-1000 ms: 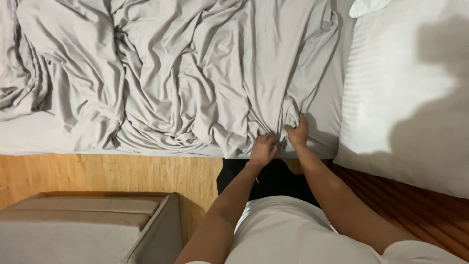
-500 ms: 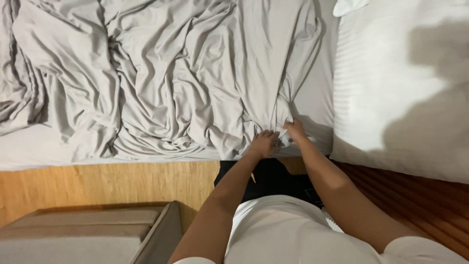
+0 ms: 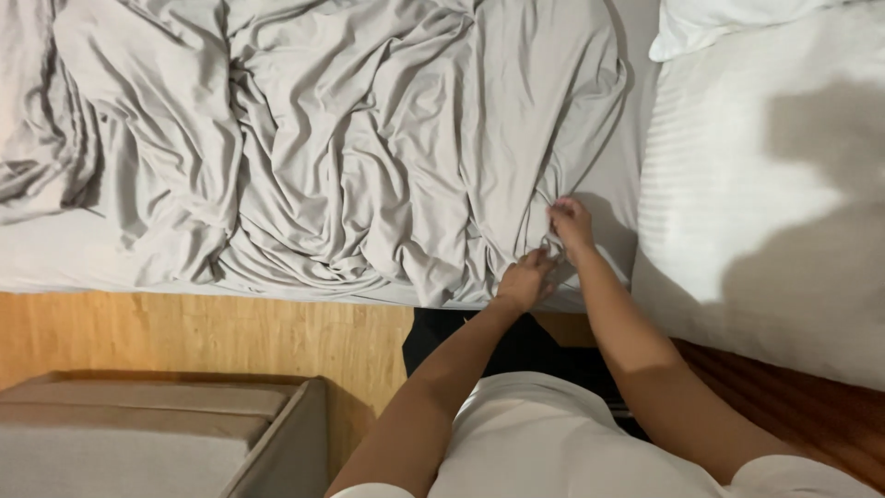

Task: The person folds a white sheet on a bed by gathering and rolling it into a compact bundle. They then walk to a white cabinet, open a drawer, and place the folded sheet inside.

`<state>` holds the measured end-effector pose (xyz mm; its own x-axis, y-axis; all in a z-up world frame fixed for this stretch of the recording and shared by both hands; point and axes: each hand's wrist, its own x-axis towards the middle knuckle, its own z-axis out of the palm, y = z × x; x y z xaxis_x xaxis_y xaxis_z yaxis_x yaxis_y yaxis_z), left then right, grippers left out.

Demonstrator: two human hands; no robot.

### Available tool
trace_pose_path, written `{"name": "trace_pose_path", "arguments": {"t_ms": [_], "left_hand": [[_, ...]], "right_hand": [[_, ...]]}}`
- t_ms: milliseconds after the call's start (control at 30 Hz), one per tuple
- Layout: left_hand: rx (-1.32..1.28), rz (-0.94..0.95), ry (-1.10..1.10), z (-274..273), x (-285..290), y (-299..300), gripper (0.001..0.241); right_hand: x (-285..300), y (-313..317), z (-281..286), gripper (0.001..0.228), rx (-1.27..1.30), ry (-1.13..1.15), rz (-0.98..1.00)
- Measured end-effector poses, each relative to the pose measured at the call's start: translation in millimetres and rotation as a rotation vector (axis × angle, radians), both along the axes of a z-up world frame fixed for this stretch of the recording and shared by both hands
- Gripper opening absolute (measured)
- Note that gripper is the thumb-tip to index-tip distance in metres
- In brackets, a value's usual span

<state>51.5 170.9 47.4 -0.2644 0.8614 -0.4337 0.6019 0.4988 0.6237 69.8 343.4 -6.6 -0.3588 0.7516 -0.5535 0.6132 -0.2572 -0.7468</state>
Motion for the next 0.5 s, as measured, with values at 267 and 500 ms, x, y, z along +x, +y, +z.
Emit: {"name": "trace_pose_path", "arguments": {"t_ms": [267,500], "left_hand": [[-0.112,-0.093,0.062,63,-23,27,0.061],[-0.178,-0.001,0.143,-6,-10,41,0.038]], "right_hand": [[-40,108,-43,0.034,0.243,0.008,-0.033],[-79,207,-69,0.049,0.354,-0.281,-0.189]]}}
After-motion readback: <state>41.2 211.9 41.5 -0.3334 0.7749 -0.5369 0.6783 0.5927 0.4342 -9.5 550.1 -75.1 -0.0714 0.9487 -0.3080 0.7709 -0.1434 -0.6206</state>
